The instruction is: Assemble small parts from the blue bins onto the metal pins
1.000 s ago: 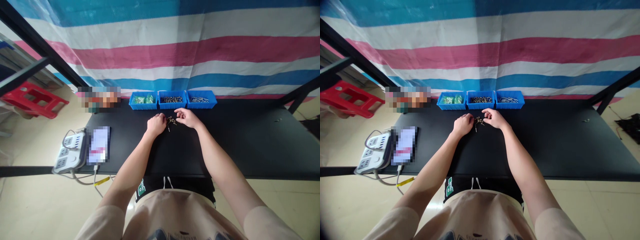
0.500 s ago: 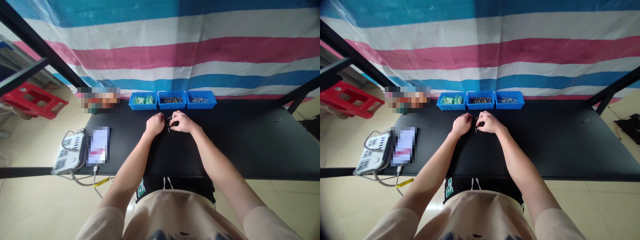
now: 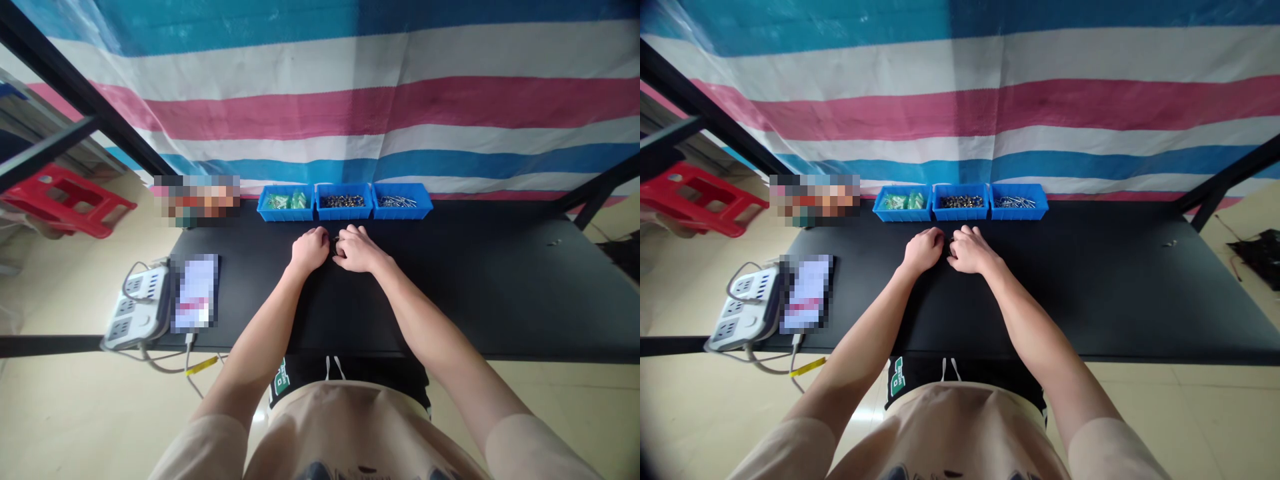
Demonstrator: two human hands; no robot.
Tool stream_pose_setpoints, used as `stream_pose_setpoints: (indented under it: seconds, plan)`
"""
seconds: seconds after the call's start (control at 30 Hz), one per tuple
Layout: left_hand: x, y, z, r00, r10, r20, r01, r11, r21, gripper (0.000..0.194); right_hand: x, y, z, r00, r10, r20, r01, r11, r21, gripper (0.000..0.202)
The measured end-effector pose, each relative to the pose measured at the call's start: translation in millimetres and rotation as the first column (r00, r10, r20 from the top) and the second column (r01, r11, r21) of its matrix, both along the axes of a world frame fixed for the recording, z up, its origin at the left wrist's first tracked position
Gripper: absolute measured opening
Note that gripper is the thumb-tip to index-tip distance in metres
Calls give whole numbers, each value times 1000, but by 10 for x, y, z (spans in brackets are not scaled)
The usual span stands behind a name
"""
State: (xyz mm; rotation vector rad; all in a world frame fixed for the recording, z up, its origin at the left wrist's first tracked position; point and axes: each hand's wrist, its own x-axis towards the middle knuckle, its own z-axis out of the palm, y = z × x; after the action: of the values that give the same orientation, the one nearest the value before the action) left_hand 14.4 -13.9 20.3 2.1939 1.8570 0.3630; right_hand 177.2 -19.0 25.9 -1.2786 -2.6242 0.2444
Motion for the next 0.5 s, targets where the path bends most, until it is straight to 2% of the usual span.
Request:
stream_pose_setpoints:
  seconds: [0.17,0.3,0.43,0.5]
  plan:
    - [4,-7,19,1000,10,15,-10,1000,-8,28,34,7,4,998,31,-48,-33,999,-43,25]
    - [-6,4,26,994,28,104,-32,999,37,27,99,44,-22,974,21,-227,-30,999,-36,20]
    - [-18,-11,31,975,41,219,-77,984,159,26,131,100,-73,878,-54,-476,62,998,1,20]
    - [-14,-37,37,970,-31,242,-22,977,211,24,115,121,-99,816,-126,-565,140,990,-18,21]
